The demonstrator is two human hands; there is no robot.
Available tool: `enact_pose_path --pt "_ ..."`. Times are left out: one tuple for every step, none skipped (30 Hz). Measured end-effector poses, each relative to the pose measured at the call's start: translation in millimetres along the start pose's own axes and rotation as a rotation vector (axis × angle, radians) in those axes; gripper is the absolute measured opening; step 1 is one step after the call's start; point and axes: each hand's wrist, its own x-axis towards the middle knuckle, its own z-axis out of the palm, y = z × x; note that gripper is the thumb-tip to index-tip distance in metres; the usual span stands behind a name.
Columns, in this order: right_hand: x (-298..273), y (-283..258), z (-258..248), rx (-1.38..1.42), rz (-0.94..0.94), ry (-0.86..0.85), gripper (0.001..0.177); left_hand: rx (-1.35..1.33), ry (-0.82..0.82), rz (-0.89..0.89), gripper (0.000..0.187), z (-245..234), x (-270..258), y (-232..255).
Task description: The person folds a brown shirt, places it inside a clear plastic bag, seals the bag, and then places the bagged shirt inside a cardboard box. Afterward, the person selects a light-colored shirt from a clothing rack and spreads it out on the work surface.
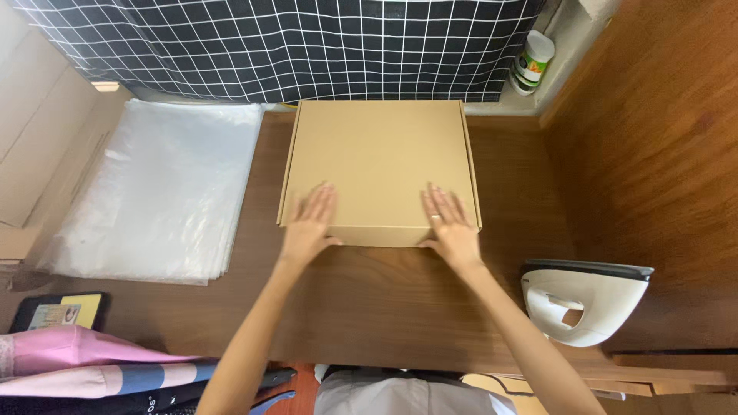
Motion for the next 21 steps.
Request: enact_pose_path --pt "-8.2 10.5 3.2 -0.001 -0.001 0.003 0.111 0.002 0.003 -0.001 0.101 0.8 -8.3 -12.0" --pt "-17.3 21.4 6.4 -0.012 0.051 0.046 0.107 0.022 0.028 -0.046 0.097 2.1 -16.8 -23.0" --pt "-26.7 32.2 9.7 -0.023 0.102 0.089 0.103 0.042 0.053 -0.092 0.093 3.5 -25.6 -33.9" --pt "-30.3 36.5 11.6 -0.022 0.101 0.091 0.103 0.044 0.054 -0.093 0.093 12.3 -29.1 -42.3" --pt "-34.0 40.6 13.5 -0.022 0.104 0.108 0.097 0.1 0.075 -0.095 0.091 21.1 -32.8 -50.8" --pt "-37.7 44.1 15.8 -0.02 0.104 0.123 0.091 0.157 0.093 -0.1 0.089 30.0 -38.2 -59.2" --pt "-36.3 46.3 12.3 -0.018 0.1 0.124 0.091 0.159 0.092 -0.104 0.089 28.1 -37.9 -61.1" --pt "-31.2 50.0 8.3 0.207 0.124 0.131 0.083 0.0 0.09 -0.113 0.086 25.3 -34.5 -64.3" --pt "-25.9 53.7 3.9 0.432 0.145 0.136 0.075 -0.158 0.089 -0.12 0.083 22.1 -31.0 -67.7" --pt "-16.1 51.2 -11.3 0.428 0.138 0.143 0.075 -0.156 0.099 -0.123 0.083 5.9 -25.1 -64.3" --pt "-6.2 48.7 -26.5 0.703 0.397 0.06 0.075 -0.419 0.02 -0.284 0.081 -10.4 -19.0 -61.0" --pt "2.9 45.5 -41.4 0.977 0.658 -0.034 0.076 -0.684 -0.063 -0.44 0.079 -26.5 -13.4 -57.9" --pt "13.9 48.2 -38.3 0.976 0.652 -0.029 0.076 -0.683 -0.055 -0.441 0.079 -15.9 -3.4 -63.0" --pt "23.1 50.7 -34.5 1.086 0.743 -0.064 0.087 -0.87 -0.15 -0.594 0.09 -3.8 4.9 -66.7" --pt "33.1 53.5 -29.6 1.196 0.835 -0.1 0.098 -1.055 -0.249 -0.747 0.102 9.1 13.9 -70.9" --pt "32.5 63.4 -8.0 1.193 0.839 -0.111 0.098 -1.059 -0.257 -0.754 0.102 -6.3 13.9 -61.1" --pt "33.0 73.7 14.2 1.396 0.899 -0.085 0.092 -1.184 -0.217 -0.782 0.086 -21.4 15.6 -52.2" --pt "40.7 85.9 35.6 1.602 0.949 -0.046 0.086 -1.305 -0.167 -0.801 0.073 -38.7 24.6 -47.7" --pt "32.0 92.8 47.4 1.602 0.948 -0.044 0.086 -1.306 -0.165 -0.799 0.073 -43.2 23.0 -47.0" --pt "24.0 100.8 58.9 1.695 0.962 -0.036 0.076 -1.586 -0.154 -0.836 0.07 -47.6 22.3 -46.0" --pt "15.4 108.6 70.7 1.789 0.976 -0.028 0.067 -1.868 -0.141 -0.862 0.067 -51.6 21.0 -44.7"
